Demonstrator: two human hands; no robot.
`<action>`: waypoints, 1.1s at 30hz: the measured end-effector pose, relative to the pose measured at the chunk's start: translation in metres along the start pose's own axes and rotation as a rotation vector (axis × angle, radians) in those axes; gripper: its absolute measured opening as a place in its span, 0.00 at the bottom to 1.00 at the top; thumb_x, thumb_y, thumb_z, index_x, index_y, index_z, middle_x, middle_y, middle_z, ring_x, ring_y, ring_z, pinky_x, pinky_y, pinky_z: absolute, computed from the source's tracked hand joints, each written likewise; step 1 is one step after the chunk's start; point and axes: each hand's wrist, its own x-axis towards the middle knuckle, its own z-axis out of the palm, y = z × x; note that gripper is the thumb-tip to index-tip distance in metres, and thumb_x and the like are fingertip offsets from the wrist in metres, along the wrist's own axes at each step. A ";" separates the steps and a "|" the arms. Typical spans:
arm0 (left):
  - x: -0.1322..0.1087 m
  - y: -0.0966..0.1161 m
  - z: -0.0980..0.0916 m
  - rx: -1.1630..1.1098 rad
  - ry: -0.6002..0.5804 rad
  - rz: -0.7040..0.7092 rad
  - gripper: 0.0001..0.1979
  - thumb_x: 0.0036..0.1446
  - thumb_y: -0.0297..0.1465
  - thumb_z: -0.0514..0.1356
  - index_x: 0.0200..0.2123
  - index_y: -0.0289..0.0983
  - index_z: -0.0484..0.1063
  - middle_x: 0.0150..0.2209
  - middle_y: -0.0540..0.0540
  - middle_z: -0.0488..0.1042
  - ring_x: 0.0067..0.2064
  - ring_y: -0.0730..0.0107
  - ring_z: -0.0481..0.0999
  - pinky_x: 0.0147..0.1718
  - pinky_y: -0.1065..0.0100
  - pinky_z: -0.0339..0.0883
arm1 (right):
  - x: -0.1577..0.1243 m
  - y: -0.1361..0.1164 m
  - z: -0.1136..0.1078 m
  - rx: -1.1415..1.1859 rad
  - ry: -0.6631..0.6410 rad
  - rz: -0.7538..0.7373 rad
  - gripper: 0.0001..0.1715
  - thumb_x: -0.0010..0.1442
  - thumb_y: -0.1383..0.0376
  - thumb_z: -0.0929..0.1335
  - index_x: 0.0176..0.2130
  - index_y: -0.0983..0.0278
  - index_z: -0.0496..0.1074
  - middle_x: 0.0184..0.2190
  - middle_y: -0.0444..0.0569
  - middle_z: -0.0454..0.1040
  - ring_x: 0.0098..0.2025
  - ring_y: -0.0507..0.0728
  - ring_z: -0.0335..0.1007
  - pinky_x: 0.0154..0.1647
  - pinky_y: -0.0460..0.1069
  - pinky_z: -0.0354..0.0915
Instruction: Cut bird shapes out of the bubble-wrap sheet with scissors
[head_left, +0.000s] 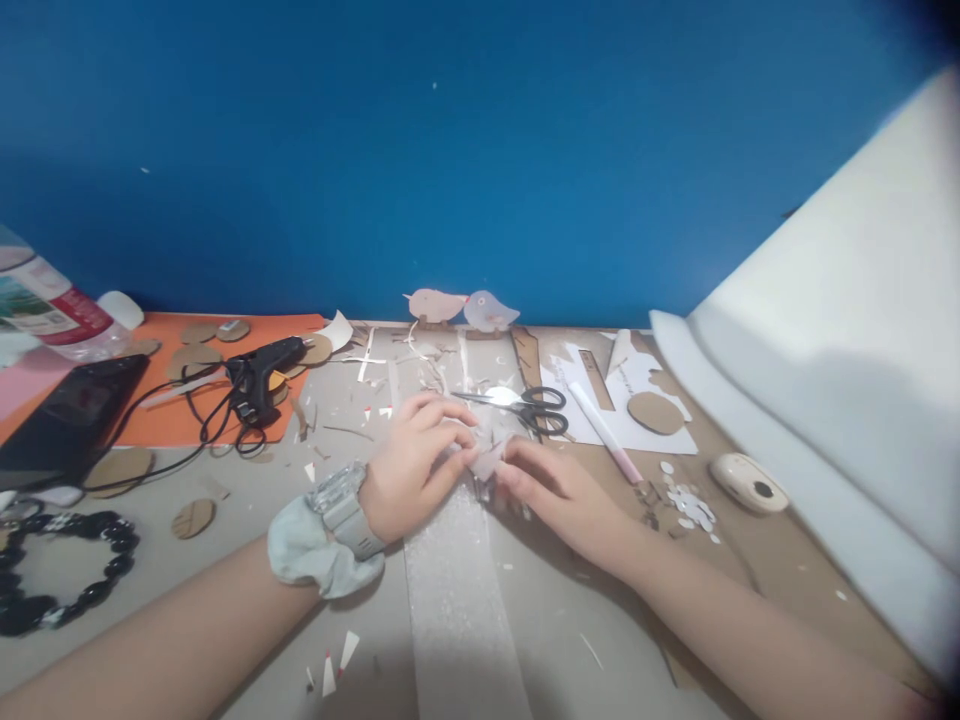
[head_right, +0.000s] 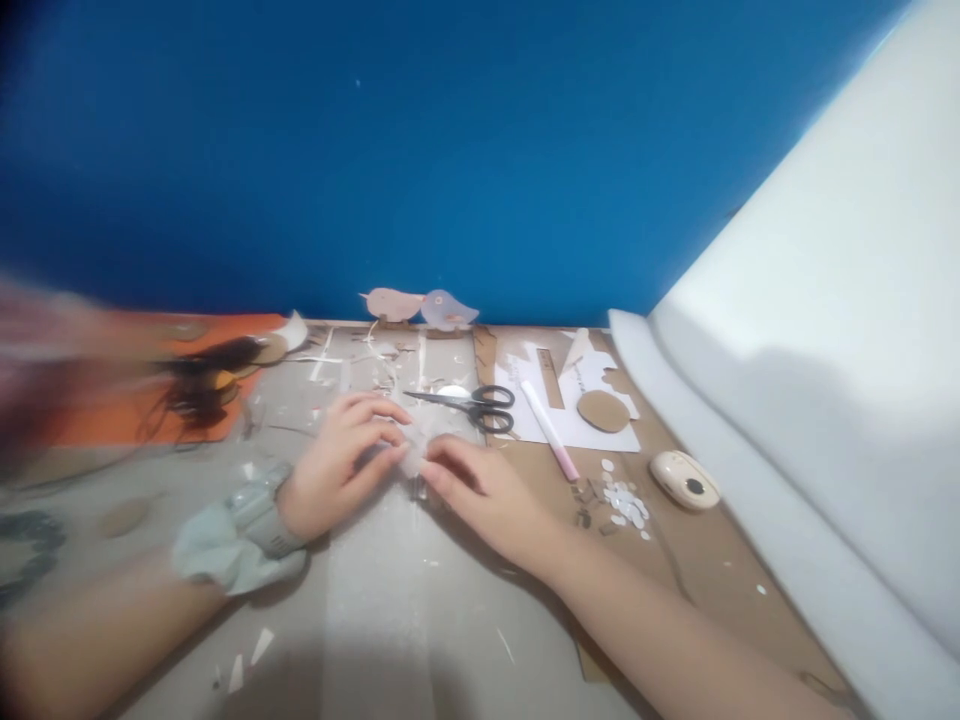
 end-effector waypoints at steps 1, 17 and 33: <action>-0.001 0.001 0.001 0.016 -0.011 0.026 0.06 0.58 0.26 0.52 0.31 0.37 0.68 0.42 0.46 0.70 0.49 0.62 0.62 0.51 0.57 0.56 | 0.000 0.000 0.000 -0.006 0.000 0.005 0.15 0.62 0.54 0.59 0.33 0.61 0.65 0.26 0.41 0.68 0.28 0.50 0.64 0.31 0.46 0.58; -0.002 0.008 -0.003 -0.118 -0.005 -0.007 0.07 0.58 0.33 0.54 0.29 0.38 0.69 0.36 0.45 0.72 0.44 0.63 0.66 0.48 0.57 0.58 | -0.002 0.003 -0.009 -0.255 0.136 -0.271 0.09 0.62 0.64 0.59 0.38 0.61 0.66 0.36 0.48 0.71 0.39 0.54 0.67 0.41 0.50 0.62; 0.001 -0.001 -0.002 -0.435 0.163 -0.318 0.06 0.58 0.32 0.55 0.32 0.36 0.68 0.31 0.48 0.74 0.35 0.71 0.73 0.36 0.68 0.67 | 0.003 0.027 -0.041 -0.910 0.326 0.096 0.11 0.60 0.62 0.59 0.38 0.61 0.68 0.36 0.50 0.71 0.29 0.57 0.67 0.26 0.50 0.54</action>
